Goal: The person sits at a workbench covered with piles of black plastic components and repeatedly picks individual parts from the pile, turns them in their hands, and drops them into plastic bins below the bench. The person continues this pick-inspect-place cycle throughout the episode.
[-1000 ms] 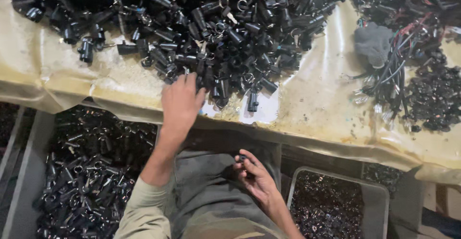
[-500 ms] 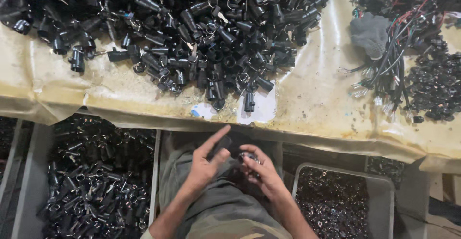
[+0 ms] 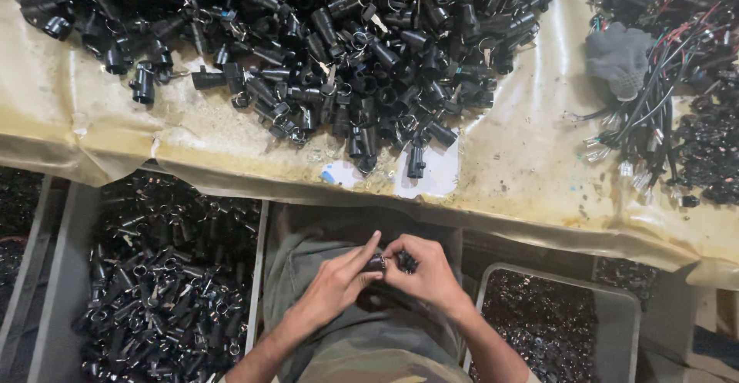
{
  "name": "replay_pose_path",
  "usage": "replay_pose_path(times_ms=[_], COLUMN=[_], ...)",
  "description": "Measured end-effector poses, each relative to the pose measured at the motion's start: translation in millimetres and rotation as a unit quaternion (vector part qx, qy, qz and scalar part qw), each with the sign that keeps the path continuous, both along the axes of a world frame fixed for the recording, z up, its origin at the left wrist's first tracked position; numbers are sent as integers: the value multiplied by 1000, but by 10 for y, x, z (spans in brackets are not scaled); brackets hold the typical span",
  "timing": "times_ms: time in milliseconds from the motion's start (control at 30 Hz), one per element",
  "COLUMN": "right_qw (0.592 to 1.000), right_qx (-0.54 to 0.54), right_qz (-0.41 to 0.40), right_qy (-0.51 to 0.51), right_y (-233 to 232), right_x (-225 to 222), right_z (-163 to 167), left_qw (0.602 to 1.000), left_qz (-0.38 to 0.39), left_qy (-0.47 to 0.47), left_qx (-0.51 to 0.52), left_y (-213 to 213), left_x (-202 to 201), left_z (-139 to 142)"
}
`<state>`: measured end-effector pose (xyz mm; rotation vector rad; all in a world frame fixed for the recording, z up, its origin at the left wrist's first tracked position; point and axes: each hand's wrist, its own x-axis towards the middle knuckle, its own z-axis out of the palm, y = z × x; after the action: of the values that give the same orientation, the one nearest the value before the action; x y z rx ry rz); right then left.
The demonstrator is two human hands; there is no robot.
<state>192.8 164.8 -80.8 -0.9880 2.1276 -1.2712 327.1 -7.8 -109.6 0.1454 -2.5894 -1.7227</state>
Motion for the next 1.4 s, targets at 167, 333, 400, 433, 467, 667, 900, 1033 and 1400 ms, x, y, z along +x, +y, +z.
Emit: replay_pose_path(times_ms=[167,333,400,433,467,667,900,1033,1400], right_qw=[996,973,850,804,752,751,784,739,805], right_qx=[-40,-80,-93,-104,-115,-168,-178,-255,-150], right_qz=[30,-12,-168,-224,-278,-276,-176,-201,-204], right_qy=[-72,-216,-491,-540,-586,-576,-568,-590,-537], right_y=[143,123,86,82,83,202,47,180,593], right_x=[152,177,167,157,151,205,349,345,365], right_z=[-331,-636,-692,-703,-706,-603,-571,-654,-1008], left_qw=[997,994,966,919,902,830,877,915,981], left_qz=[-5,90,249,366,411,458,307,238,-72], left_qy=[40,35,-51,-135,-63,113,157,117,111], left_qx=[70,47,45,65,-117,-298,-334,-303,140], left_y=[45,0,-161,-280,-429,-478,-488,-667,-284], left_x=[168,169,156,169,229,243,-1258,-1556,-345], left_z=[-93,-109,-41,13,89,452,372,487,446])
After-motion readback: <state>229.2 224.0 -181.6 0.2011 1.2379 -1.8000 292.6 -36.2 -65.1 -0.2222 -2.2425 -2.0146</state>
